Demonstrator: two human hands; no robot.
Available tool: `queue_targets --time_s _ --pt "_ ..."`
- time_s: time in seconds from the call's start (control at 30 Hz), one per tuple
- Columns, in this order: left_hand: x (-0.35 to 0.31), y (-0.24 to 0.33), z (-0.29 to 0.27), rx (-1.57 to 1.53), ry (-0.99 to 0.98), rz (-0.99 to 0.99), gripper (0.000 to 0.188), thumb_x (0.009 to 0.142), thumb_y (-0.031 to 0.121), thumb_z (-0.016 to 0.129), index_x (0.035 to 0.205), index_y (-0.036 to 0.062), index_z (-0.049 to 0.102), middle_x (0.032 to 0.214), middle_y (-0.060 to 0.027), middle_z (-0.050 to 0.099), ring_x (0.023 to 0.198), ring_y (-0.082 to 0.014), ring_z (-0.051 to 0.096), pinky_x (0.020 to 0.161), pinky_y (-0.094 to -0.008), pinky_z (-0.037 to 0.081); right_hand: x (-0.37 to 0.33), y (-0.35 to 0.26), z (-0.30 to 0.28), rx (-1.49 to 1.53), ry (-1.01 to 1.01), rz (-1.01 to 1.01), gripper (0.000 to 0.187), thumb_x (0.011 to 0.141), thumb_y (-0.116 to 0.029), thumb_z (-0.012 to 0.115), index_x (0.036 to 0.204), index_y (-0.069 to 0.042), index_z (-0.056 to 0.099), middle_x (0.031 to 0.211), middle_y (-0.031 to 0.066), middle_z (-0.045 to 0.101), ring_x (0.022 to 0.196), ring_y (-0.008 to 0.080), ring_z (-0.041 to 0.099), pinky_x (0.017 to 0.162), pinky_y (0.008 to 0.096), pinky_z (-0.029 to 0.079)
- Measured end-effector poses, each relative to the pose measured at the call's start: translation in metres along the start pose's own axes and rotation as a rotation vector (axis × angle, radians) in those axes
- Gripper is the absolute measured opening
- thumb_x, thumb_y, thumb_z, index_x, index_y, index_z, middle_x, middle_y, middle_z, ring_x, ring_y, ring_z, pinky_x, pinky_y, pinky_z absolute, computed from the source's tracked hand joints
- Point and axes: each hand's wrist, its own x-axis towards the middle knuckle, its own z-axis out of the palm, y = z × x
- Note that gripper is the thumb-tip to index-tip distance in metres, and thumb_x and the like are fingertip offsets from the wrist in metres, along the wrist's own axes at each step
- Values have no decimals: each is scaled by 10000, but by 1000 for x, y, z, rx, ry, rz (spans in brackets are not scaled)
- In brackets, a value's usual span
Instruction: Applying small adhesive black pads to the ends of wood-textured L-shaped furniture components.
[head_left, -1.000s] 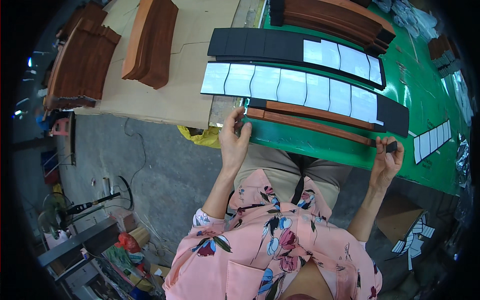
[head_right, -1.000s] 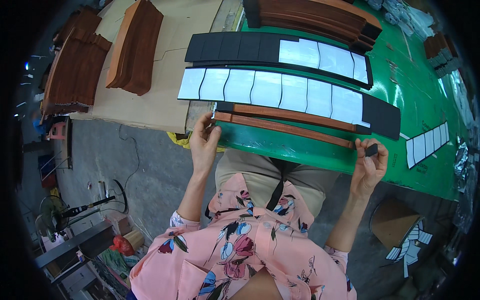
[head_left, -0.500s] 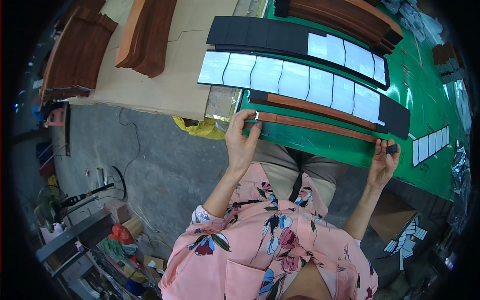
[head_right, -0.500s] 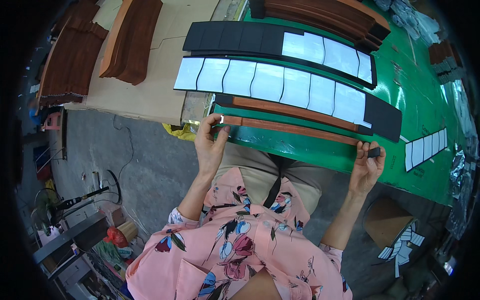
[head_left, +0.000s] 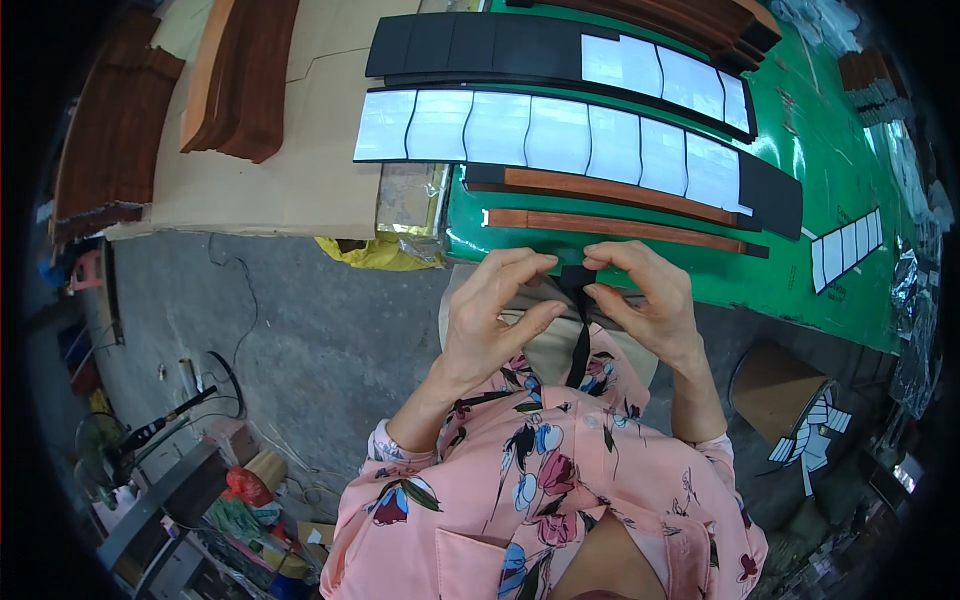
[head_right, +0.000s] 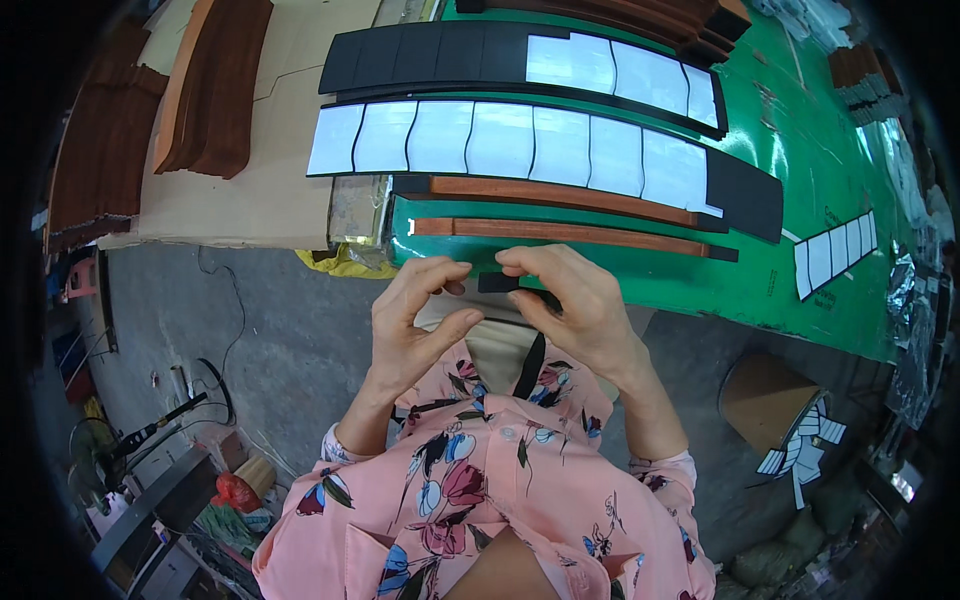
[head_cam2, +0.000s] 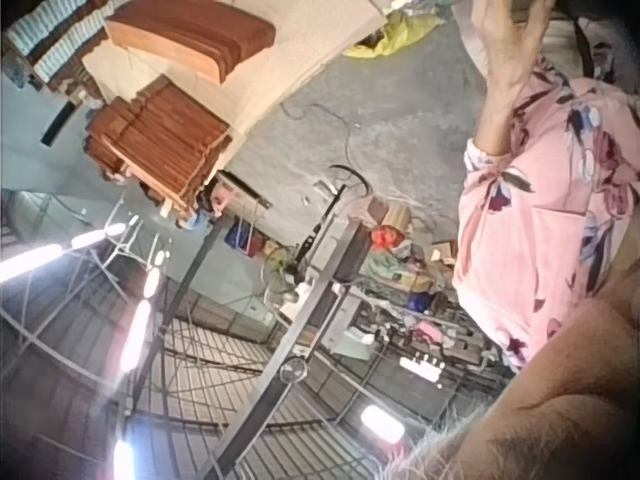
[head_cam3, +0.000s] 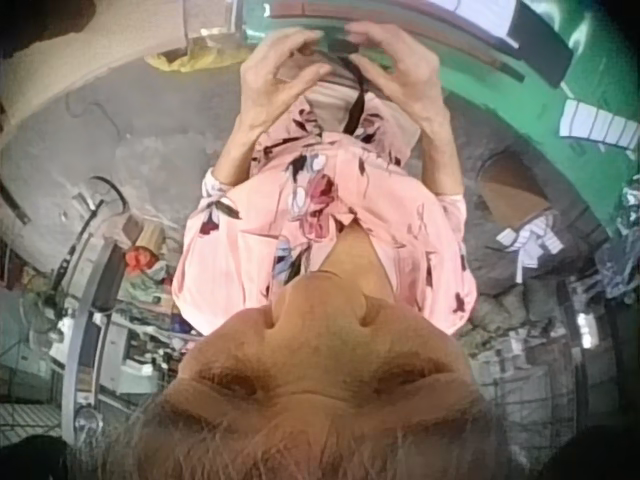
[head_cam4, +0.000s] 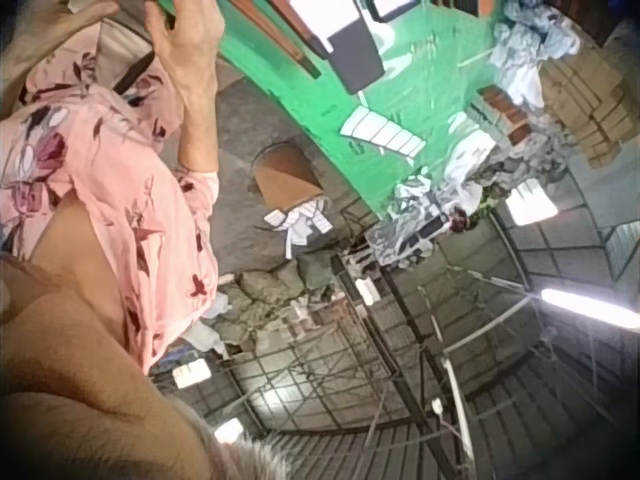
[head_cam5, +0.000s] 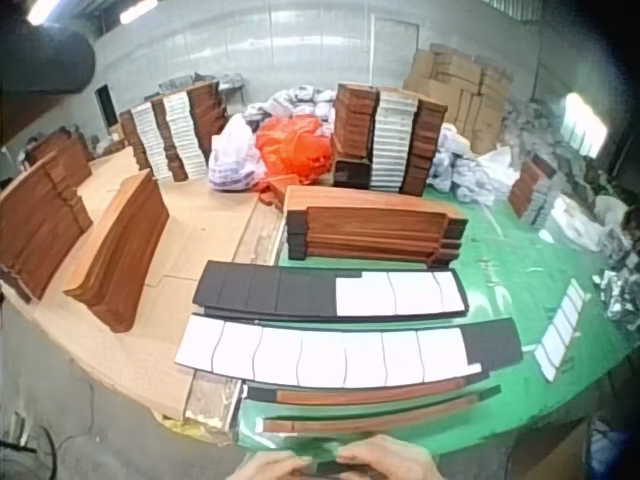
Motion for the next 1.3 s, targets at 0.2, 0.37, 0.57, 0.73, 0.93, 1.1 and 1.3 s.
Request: queue_targets --time_s 0.2,0.37,0.57,0.73,0.93,1.1,1.3 --pt "-3 -15 -6 68 -101 72 346 653 49 764 969 17 627 908 -93 617 785 -195 589 681 -298 467 -4 2 8 11 -60 -42 325 687 55 647 1001 -9 588 911 110 622 792 253 610 669 329 494" --pt "-2 -17 -8 203 -101 176 323 628 42 759 924 31 630 849 -81 615 759 -233 582 687 -314 455 -1 0 12 18 -30 -58 339 669 -5 694 996 -30 606 892 86 604 829 248 594 660 328 493" --pt "1 -19 -12 245 -77 289 317 612 57 765 893 33 619 830 -73 606 726 -218 570 648 -312 427 0 4 17 -203 -69 -204 289 646 -87 727 920 -55 643 872 46 597 803 222 584 632 315 499" --pt "2 -21 -21 254 -48 305 324 615 66 764 903 29 620 833 -76 608 705 -222 569 644 -309 420 8 2 24 -210 -38 -222 280 641 -75 728 908 -59 645 860 55 593 777 226 585 615 308 499" --pt "6 -31 -32 199 62 193 390 645 31 745 1011 25 610 895 -92 611 765 -218 577 698 -312 451 23 -2 26 -254 1 -203 267 636 -27 710 894 -54 642 857 76 589 768 229 584 623 325 493" --pt "18 -51 -36 131 179 22 398 705 8 707 1084 19 588 1024 -99 590 843 -185 572 738 -280 461 39 -3 37 -308 119 -128 276 640 -17 706 908 -53 650 857 65 588 742 219 566 606 313 469" --pt "29 -52 -33 45 125 -6 358 701 34 717 1043 30 614 973 -88 600 815 -179 583 693 -270 464 47 3 51 -345 128 -104 286 661 -30 711 940 -64 664 853 51 588 725 204 549 591 297 449"
